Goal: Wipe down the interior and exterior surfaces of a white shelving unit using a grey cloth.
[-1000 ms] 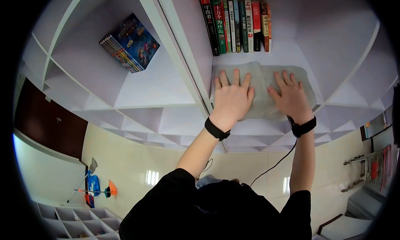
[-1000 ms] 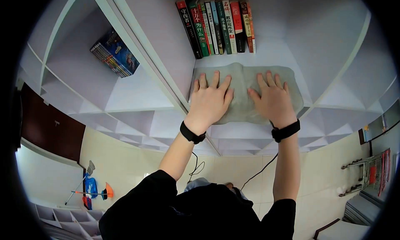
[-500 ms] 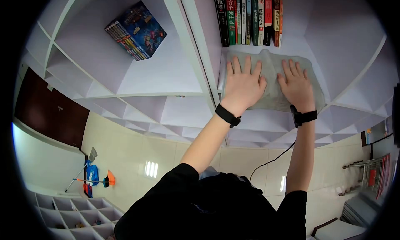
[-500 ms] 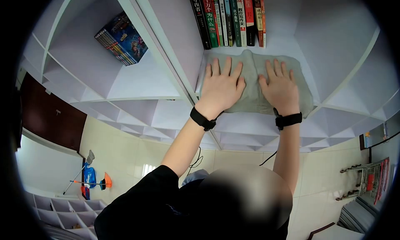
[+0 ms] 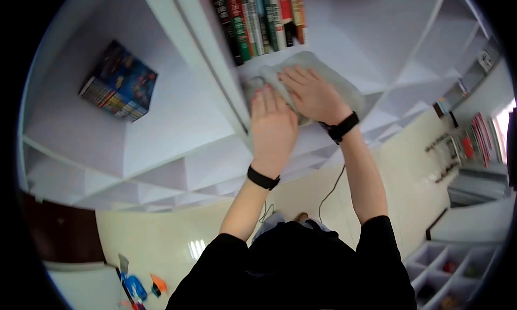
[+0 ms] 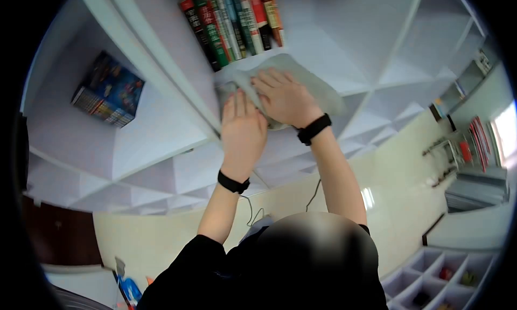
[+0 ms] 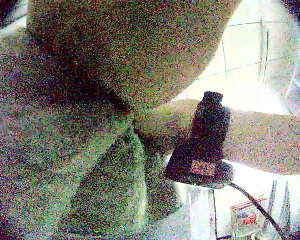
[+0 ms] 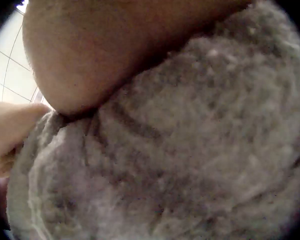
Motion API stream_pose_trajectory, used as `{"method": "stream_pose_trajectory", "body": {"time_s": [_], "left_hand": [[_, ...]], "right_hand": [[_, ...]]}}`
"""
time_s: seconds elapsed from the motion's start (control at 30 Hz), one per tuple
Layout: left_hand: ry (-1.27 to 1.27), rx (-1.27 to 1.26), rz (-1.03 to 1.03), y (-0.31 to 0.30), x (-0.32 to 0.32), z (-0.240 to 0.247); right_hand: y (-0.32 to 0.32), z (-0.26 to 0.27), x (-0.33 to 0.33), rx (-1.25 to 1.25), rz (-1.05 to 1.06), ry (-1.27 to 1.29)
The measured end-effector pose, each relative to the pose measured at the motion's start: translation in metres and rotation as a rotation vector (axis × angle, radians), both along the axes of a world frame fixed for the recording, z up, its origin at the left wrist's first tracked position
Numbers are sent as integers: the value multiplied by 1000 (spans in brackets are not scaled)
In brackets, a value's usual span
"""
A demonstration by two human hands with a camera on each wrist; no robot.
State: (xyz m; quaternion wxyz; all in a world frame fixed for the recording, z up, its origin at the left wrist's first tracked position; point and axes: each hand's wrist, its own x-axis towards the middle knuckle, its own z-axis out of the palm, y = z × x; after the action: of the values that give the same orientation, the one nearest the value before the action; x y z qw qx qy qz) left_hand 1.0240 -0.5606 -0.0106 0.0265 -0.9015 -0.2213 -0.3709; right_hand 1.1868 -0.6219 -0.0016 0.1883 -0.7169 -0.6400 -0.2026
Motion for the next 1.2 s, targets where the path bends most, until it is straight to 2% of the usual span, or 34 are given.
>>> {"method": "stream_pose_trajectory", "body": {"time_s": [0.2,0.4,0.5,0.6,0.73,0.8,0.87,0.97,1.07,1.13,1.2], "left_hand": [[-21,20,-47,2,-1,-5],[15,-8,-46,-8,25,-3],[27,-23,-50,-16,39,-3],[29,-26,-71,-17,39,-6],[64,26,-135,-8,33,-12],[119,83,-101,-8,25,-9],[151,130,-123,-6,14,-3],[93,176,-169,0,1,-4],[61,143,-222,4,-10,-8],[108,120,-258,6,-17,-1],[160,109,-265,8,-20,3]], "right_hand": [[-14,4,3,-105,-131,22],[-43,12,47,-278,-360,125],[-58,10,65,-247,-521,139],[-61,4,69,-183,-595,110],[-62,-6,63,-53,-524,59],[-64,-9,54,26,-440,38],[-57,-7,35,46,-488,4],[-45,-8,7,101,-426,-30],[-38,-12,-13,141,-315,-10],[-40,-12,-17,180,-210,64],[-51,-8,-13,161,-121,32]]}}
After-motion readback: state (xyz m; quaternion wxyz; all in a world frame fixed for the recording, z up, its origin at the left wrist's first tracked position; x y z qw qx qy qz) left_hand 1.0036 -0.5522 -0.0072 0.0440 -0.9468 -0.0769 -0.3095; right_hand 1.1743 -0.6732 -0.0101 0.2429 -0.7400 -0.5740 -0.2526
